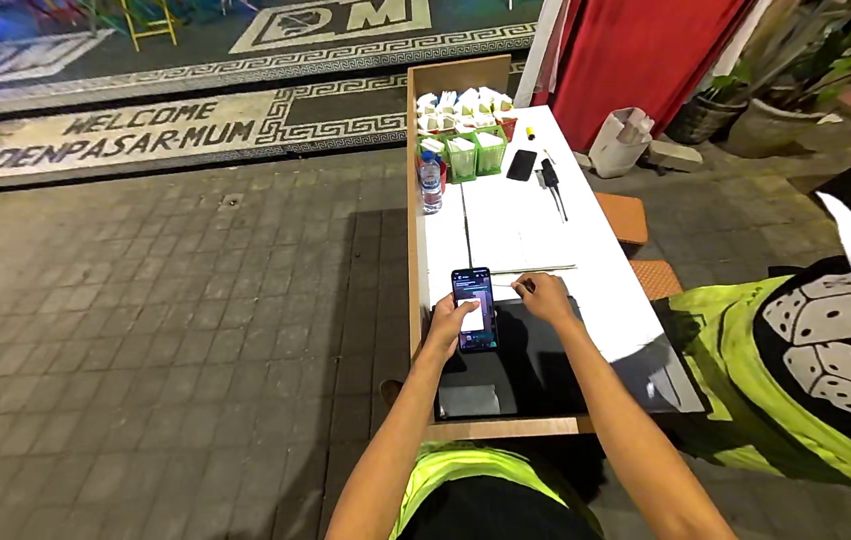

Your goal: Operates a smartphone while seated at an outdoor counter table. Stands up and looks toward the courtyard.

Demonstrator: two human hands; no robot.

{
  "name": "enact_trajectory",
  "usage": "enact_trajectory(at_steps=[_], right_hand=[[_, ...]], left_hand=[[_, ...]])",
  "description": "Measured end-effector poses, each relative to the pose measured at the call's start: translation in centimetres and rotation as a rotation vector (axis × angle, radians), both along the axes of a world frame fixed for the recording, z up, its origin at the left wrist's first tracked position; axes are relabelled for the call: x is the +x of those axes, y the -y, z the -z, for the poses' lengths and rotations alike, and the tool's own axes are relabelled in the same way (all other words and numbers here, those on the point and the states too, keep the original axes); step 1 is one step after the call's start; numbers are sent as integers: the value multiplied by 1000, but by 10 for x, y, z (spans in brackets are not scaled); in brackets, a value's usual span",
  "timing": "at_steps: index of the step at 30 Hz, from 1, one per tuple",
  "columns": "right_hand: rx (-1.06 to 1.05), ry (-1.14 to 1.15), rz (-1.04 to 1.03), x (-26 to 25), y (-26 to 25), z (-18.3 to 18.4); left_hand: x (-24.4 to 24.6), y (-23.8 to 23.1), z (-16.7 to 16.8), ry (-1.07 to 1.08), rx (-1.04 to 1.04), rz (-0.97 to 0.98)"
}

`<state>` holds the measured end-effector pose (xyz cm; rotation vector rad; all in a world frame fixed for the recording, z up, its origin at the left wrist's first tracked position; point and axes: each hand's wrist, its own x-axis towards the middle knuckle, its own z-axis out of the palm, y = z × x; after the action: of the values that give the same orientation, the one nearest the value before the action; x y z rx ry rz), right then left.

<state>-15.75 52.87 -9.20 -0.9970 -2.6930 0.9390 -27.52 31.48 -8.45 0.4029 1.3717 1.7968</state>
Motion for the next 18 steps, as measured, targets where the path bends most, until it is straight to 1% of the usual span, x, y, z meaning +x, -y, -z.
enact_trajectory(at_steps=[3, 7, 13, 18], right_hand=[[-14, 5, 28, 1, 0, -1], [-23, 26, 41, 3, -1, -3], [-31, 104, -12, 2, 1, -6], [-137, 113, -47, 1, 1, 2]], left_hand=[[1, 2, -2, 60, -3, -35], [2, 1, -6, 209, -45, -102], [1, 1, -8, 229, -72, -104], [1, 1, -9, 236, -70, -129]])
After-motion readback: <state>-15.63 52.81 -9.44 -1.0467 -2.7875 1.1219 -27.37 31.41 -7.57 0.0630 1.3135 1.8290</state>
